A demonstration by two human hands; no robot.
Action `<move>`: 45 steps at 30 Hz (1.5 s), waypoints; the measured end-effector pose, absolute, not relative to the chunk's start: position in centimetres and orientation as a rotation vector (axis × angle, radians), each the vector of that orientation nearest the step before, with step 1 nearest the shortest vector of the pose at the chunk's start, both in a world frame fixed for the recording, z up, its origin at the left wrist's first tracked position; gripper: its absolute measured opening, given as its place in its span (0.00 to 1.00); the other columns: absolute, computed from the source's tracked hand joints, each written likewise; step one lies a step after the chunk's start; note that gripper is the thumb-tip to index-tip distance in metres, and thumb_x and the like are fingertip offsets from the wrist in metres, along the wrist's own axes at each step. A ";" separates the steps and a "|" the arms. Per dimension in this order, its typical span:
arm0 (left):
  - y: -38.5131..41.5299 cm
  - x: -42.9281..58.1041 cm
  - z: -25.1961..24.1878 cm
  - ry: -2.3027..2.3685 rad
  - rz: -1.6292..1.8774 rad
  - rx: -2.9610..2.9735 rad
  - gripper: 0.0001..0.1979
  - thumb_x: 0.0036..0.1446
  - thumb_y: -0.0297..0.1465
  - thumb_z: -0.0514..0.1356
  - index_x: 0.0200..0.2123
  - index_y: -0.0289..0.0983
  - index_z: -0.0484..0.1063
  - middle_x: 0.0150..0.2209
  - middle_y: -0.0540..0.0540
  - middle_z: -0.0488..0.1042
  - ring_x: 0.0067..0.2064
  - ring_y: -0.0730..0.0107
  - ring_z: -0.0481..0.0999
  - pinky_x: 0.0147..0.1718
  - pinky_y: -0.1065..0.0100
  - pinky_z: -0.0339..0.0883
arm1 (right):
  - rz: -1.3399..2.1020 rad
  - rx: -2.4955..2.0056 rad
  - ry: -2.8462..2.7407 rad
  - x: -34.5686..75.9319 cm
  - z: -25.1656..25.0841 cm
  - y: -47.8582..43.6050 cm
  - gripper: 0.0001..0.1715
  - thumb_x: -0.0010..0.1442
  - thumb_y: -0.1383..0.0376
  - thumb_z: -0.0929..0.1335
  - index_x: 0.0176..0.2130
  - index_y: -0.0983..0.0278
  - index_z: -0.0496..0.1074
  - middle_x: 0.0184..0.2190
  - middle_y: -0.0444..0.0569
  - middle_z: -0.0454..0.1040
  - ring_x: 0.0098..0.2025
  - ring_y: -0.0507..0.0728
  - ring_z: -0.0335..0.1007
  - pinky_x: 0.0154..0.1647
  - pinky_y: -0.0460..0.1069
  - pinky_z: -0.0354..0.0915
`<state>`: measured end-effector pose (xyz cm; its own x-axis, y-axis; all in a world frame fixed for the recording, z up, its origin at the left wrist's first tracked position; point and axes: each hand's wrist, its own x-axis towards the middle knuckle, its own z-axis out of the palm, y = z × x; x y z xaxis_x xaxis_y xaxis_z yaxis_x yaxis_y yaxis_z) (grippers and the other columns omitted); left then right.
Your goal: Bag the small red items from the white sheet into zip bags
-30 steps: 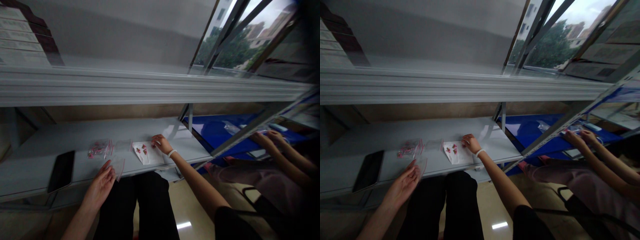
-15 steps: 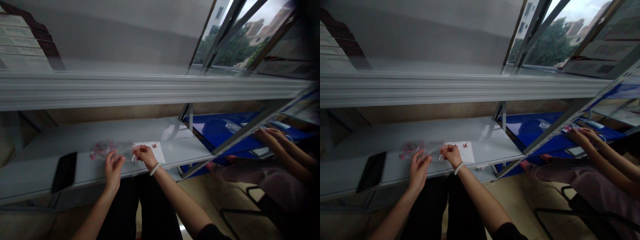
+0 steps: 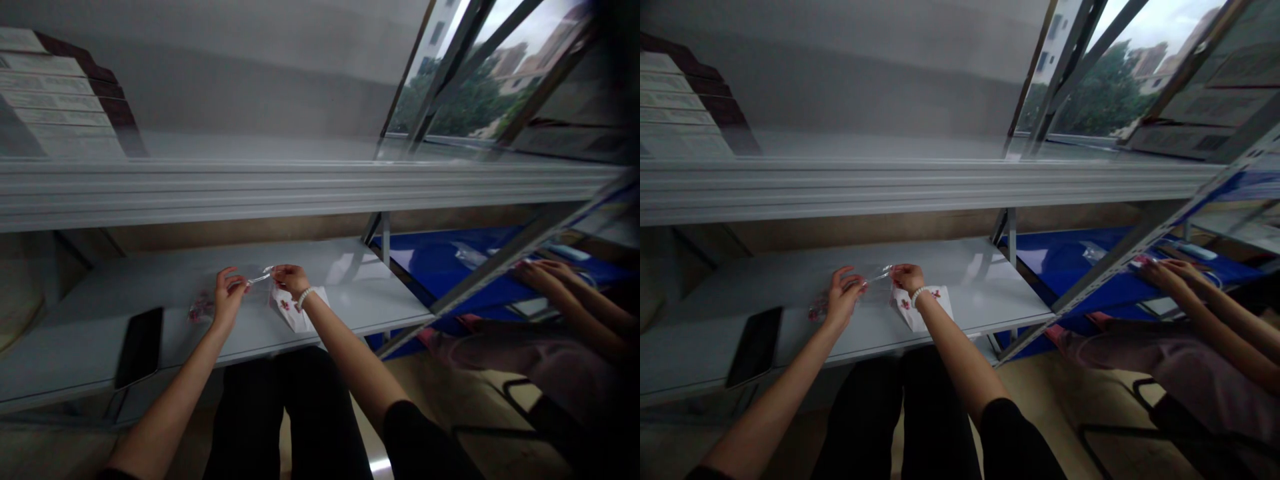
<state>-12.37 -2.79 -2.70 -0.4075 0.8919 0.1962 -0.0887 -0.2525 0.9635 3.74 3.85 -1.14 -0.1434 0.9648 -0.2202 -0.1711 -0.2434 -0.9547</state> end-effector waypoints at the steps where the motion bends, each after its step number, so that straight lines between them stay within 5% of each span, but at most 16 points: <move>1: -2.2 -12.7 -2.6 1.295 1.744 1.050 0.24 0.45 0.31 0.64 0.47 0.41 0.63 0.33 0.52 0.72 0.30 0.74 0.75 0.34 0.69 0.71 | 1.546 -1.193 -1.033 3.6 -1.2 4.4 0.11 0.42 0.69 0.76 0.27 0.66 0.72 0.17 0.39 0.69 0.20 0.46 0.62 0.24 0.43 0.61; 14: 0.1 -15.3 -7.2 1.609 1.508 1.138 0.19 0.37 0.25 0.60 0.38 0.37 0.67 0.25 0.54 0.71 0.21 0.75 0.71 0.22 0.73 0.64 | 1.601 -1.422 -1.172 3.4 -3.4 5.8 0.04 0.51 0.72 0.72 0.29 0.67 0.72 0.19 0.41 0.71 0.21 0.47 0.66 0.27 0.44 0.67; 22: -0.7 -15.7 -8.1 1.701 1.466 1.370 0.11 0.40 0.24 0.61 0.32 0.38 0.71 0.28 0.49 0.75 0.30 0.69 0.76 0.35 0.66 0.70 | 1.480 -1.628 -1.392 3.1 -5.2 7.0 0.16 0.63 0.61 0.66 0.49 0.67 0.68 0.47 0.51 0.71 0.43 0.56 0.71 0.42 0.54 0.71; 31: -3.9 -18.8 -7.5 1.741 1.552 1.497 0.10 0.48 0.29 0.59 0.37 0.38 0.72 0.35 0.45 0.77 0.38 0.64 0.78 0.41 0.61 0.71 | 1.140 -1.687 -1.631 3.5 -5.6 7.0 0.09 0.60 0.63 0.69 0.34 0.69 0.72 0.29 0.45 0.74 0.29 0.50 0.71 0.31 0.46 0.69; 37: -6.0 -20.9 -7.1 1.796 1.595 1.514 0.10 0.50 0.32 0.59 0.38 0.37 0.72 0.36 0.43 0.77 0.37 0.64 0.78 0.41 0.60 0.72 | 0.924 -1.697 -1.743 3.2 -5.3 6.4 0.06 0.46 0.70 0.76 0.28 0.67 0.77 0.19 0.47 0.73 0.25 0.54 0.72 0.29 0.46 0.62; 41: -7.1 -21.6 -6.9 1.819 1.563 1.592 0.11 0.52 0.32 0.58 0.39 0.38 0.71 0.38 0.43 0.78 0.38 0.64 0.78 0.41 0.61 0.72 | 0.759 -1.663 -1.839 3.2 -4.0 5.2 0.07 0.51 0.65 0.73 0.29 0.68 0.78 0.27 0.55 0.76 0.36 0.60 0.73 0.38 0.49 0.62; 45: -8.1 -22.3 -6.6 1.851 1.456 1.752 0.14 0.52 0.30 0.56 0.43 0.39 0.71 0.40 0.43 0.78 0.42 0.61 0.77 0.44 0.59 0.70 | 0.575 -1.552 -1.936 1.6 -2.4 2.1 0.15 0.60 0.67 0.66 0.46 0.68 0.75 0.45 0.61 0.72 0.50 0.62 0.64 0.52 0.53 0.57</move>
<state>-22.31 -8.14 -6.61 -0.2738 0.8466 0.4564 0.6429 -0.1918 0.7415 1.55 2.11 -2.36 -0.1497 0.9733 0.1740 0.7205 0.2279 -0.6550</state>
